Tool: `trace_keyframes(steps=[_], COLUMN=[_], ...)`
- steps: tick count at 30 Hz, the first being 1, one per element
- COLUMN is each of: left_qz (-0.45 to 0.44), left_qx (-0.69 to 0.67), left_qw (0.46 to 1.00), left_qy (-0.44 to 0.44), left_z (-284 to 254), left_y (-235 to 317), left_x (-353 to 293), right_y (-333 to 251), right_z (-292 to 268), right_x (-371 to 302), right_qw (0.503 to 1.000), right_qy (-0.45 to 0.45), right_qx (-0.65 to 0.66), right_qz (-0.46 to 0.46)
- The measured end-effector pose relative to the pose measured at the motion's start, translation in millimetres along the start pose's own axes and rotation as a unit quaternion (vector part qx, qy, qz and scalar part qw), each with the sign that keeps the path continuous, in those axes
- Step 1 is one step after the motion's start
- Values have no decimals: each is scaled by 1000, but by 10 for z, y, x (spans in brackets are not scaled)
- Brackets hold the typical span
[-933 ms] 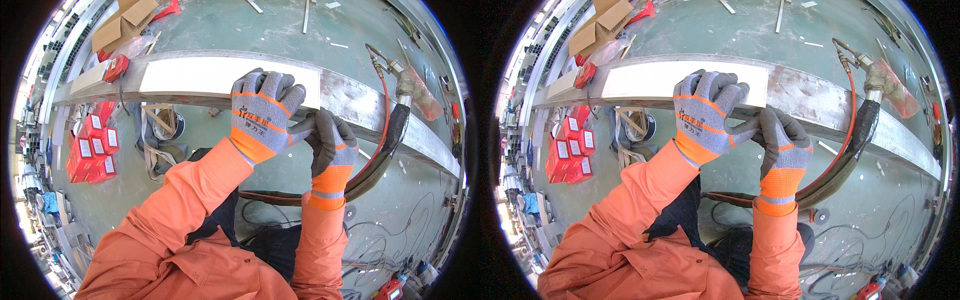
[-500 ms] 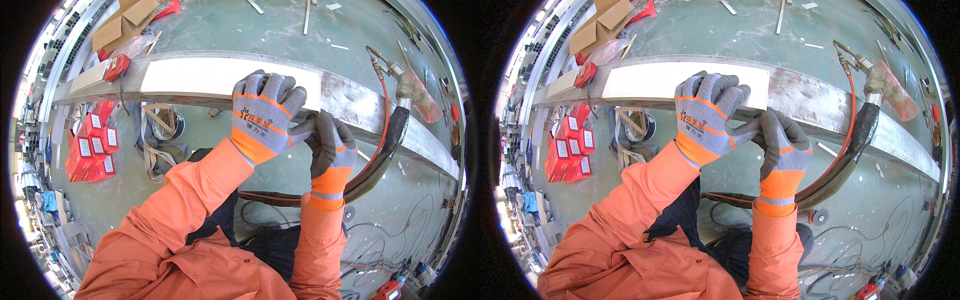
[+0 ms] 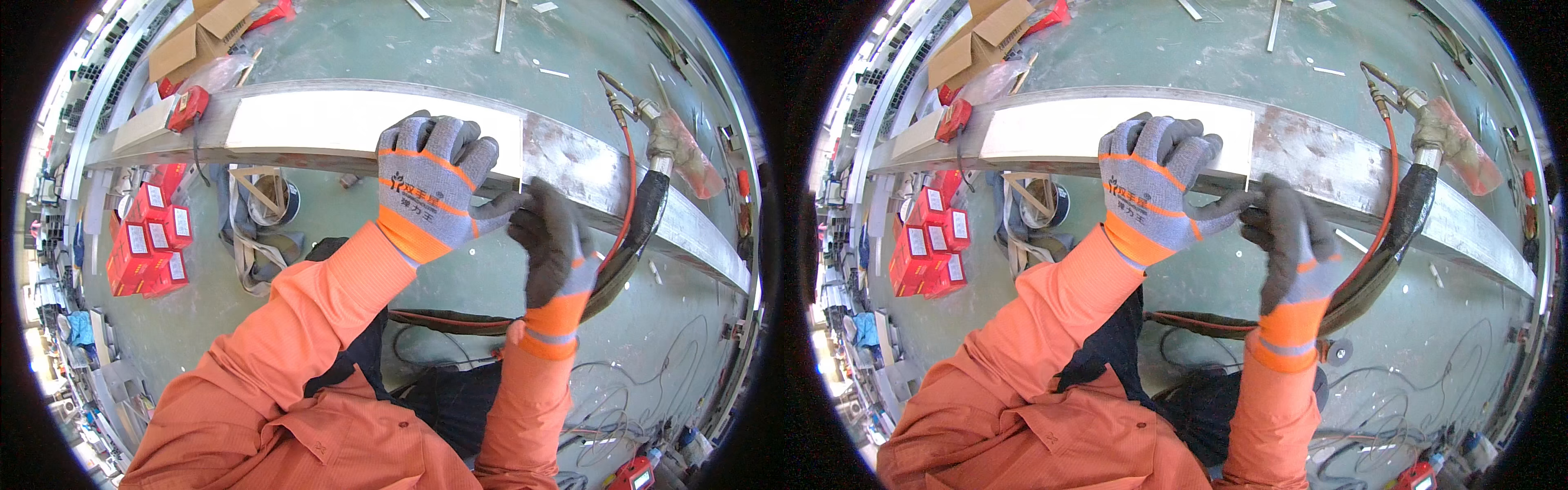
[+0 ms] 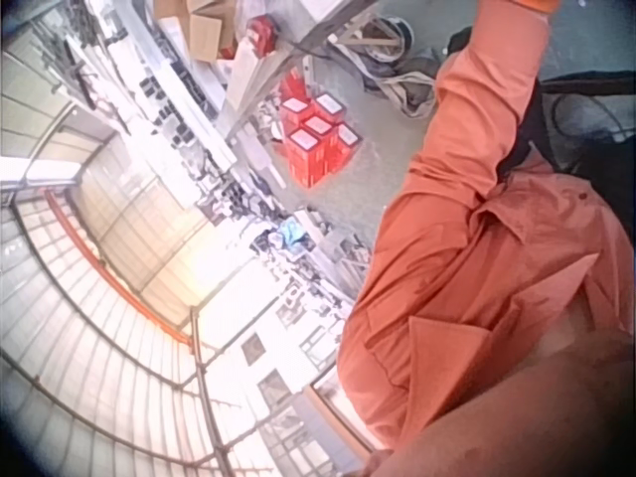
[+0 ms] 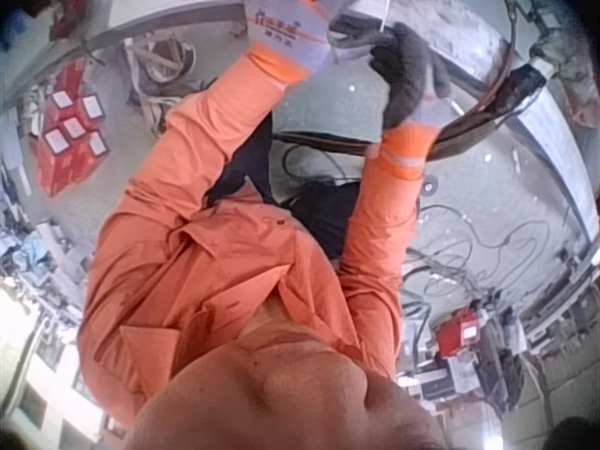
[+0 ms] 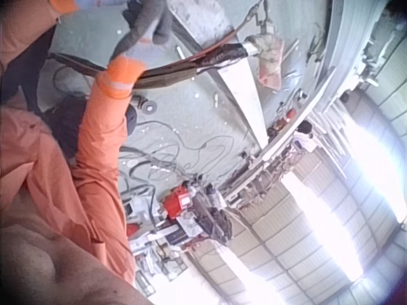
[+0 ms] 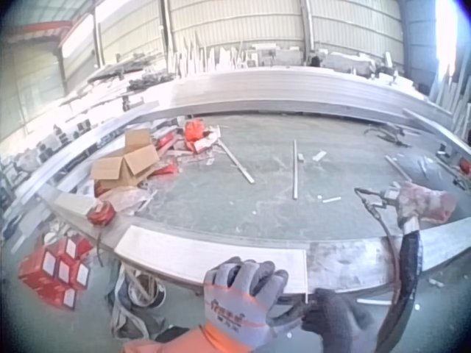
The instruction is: The person welds a rectangular metal plate onto a curved metal frame using a welding torch, then grinds the weld seam with an angle grinder. The person repeats the welding and grinding steps on the same joint.
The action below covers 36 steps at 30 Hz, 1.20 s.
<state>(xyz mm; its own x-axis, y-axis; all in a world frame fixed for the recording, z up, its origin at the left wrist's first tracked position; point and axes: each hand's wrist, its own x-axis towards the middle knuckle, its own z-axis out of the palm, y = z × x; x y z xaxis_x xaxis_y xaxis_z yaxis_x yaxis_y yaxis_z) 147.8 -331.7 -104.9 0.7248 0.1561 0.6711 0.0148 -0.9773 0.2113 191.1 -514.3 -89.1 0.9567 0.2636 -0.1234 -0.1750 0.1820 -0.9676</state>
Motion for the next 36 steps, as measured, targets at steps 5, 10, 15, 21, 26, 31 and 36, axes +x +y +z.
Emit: trace_keyframes(steps=[5, 10, 15, 21, 26, 31, 36], left_qz=[-7, -6, -9, -5, -2, 3, -4], left_qx=[-4, -3, -9, -3, 3, 2, 0], left_qw=[1000, 1000, 1000, 1000, 1000, 1000, 1000], left_qy=[-1, 14, 15, 8, 9, 6, 18], left_z=[12, 14, 19, -3, 31, 32, 57], left_y=[32, 50, 48, 44, 38, 49, 54], left_x=[19, 39, 33, 38, 22, 26, 13], right_y=[-407, -769, -657, -236, -136, -253, -407], right_z=[-1186, -1086, -224, -67, -75, -47, -58], right_x=[264, 407, 129, 19, 35, 81, 16], right_qw=[806, 856, 964, 967, 935, 899, 918], right_qy=[126, 181, 3, -80, -102, -131, -132], right_qx=[-455, -358, -262, -242, -317, -381, -362], right_qz=[-356, -326, -41, 26, -127, -171, -91])
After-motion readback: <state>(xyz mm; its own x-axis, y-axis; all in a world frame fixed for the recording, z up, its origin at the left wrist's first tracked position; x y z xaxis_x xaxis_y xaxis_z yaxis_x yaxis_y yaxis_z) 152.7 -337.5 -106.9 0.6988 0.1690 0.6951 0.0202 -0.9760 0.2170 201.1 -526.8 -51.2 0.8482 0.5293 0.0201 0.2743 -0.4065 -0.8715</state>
